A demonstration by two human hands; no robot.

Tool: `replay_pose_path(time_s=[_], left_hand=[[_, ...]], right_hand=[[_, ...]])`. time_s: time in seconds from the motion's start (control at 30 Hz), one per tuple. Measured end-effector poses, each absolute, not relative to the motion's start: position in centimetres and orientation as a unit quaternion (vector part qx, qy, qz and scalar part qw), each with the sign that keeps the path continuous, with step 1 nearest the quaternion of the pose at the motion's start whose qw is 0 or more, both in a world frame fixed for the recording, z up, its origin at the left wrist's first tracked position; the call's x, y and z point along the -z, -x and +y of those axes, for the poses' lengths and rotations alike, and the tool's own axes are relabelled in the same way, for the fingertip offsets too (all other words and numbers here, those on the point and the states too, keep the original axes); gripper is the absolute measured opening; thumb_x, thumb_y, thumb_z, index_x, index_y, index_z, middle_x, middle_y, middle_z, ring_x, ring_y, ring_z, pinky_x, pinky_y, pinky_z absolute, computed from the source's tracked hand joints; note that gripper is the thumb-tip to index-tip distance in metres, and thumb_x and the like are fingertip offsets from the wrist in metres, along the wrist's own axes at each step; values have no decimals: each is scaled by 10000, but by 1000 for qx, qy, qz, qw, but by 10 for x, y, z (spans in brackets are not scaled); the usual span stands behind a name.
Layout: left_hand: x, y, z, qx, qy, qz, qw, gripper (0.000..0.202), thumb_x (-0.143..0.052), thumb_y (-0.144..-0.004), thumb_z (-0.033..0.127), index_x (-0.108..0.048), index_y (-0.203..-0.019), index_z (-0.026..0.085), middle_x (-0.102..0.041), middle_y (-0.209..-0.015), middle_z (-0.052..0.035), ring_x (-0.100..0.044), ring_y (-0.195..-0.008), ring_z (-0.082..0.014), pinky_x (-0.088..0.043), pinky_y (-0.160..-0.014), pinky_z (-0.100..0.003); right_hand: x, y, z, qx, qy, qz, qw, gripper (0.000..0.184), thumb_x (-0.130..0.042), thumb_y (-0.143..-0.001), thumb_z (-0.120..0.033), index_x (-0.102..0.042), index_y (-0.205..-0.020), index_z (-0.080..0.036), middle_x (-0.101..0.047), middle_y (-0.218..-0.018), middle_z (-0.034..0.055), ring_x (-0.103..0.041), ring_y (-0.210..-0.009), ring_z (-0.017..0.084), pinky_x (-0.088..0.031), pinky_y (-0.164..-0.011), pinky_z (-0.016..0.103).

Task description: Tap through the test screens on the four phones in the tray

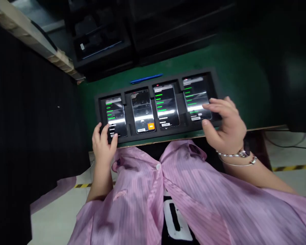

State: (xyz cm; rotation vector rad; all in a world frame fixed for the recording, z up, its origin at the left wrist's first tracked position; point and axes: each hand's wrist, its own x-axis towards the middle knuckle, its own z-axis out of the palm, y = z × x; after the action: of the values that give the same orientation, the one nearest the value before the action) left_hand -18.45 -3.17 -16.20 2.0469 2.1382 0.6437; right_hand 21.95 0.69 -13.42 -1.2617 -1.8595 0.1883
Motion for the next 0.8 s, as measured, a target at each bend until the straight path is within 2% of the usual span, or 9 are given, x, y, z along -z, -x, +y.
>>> replay_pose_path(time_s=[0.17, 0.33, 0.5, 0.6, 0.7, 0.73, 0.8], left_hand=[[160, 184, -29, -210, -673, 707, 53, 528, -591, -973, 458, -609, -1425, 185, -483, -1550, -191, -521, -1383, -373, -432, -1142, -484], [160, 182, -29, -194, -669, 715, 57, 451, -578, -977, 451, -672, -1336, 194, -446, -1579, -180, -511, -1395, -376, -421, -1159, -499], [161, 191, -29, -245, -671, 696, 71, 647, -599, -974, 487, -470, -1526, 175, -463, -1552, -207, -468, -1447, -340, -398, -1204, -483], [167, 209, -32, -279, -647, 705, 74, 736, -580, -981, 533, -385, -1578, 148, -466, -1536, -234, -483, -1440, -322, -392, -1216, -479], [176, 228, -37, -246, -630, 732, 81, 662, -515, -989, 593, -537, -1474, 143, -483, -1542, -238, -426, -1486, -367, -330, -1249, -555], [177, 233, -39, -229, -622, 743, 89, 644, -491, -988, 614, -595, -1417, 145, -481, -1554, -235, -381, -1513, -396, -294, -1259, -601], [174, 238, -42, -213, -588, 771, 117, 642, -451, -985, 647, -663, -1334, 152, -500, -1556, -226, -343, -1532, -439, -266, -1254, -668]], right_hand=[[138, -247, 7, -40, 551, -735, 394, 250, -620, -937, -274, -635, -1187, -265, -757, -1078, 72, -702, -1168, 309, -409, -1202, 639], [159, -248, 11, -74, 573, -744, 337, 264, -596, -947, -317, -642, -1193, -232, -748, -1150, 89, -684, -1210, 296, -407, -1206, 606], [169, -254, 17, -80, 585, -753, 291, 330, -594, -950, -361, -638, -1238, -206, -730, -1203, 121, -632, -1296, 333, -339, -1220, 666], [177, -276, 19, -47, 601, -726, 331, 402, -610, -943, -405, -619, -1294, -209, -703, -1278, 152, -602, -1330, 346, -357, -1213, 644], [192, -301, 21, -85, 672, -647, 351, 536, -634, -897, -540, -614, -1317, -207, -639, -1378, 211, -507, -1420, 391, -378, -1191, 626], [198, -306, 22, -129, 694, -621, 340, 574, -638, -876, -583, -622, -1307, -204, -607, -1422, 224, -453, -1462, 411, -333, -1209, 646], [206, -308, 26, -219, 715, -582, 318, 625, -641, -845, -643, -638, -1284, -198, -538, -1510, 225, -321, -1539, 437, -165, -1254, 702]])
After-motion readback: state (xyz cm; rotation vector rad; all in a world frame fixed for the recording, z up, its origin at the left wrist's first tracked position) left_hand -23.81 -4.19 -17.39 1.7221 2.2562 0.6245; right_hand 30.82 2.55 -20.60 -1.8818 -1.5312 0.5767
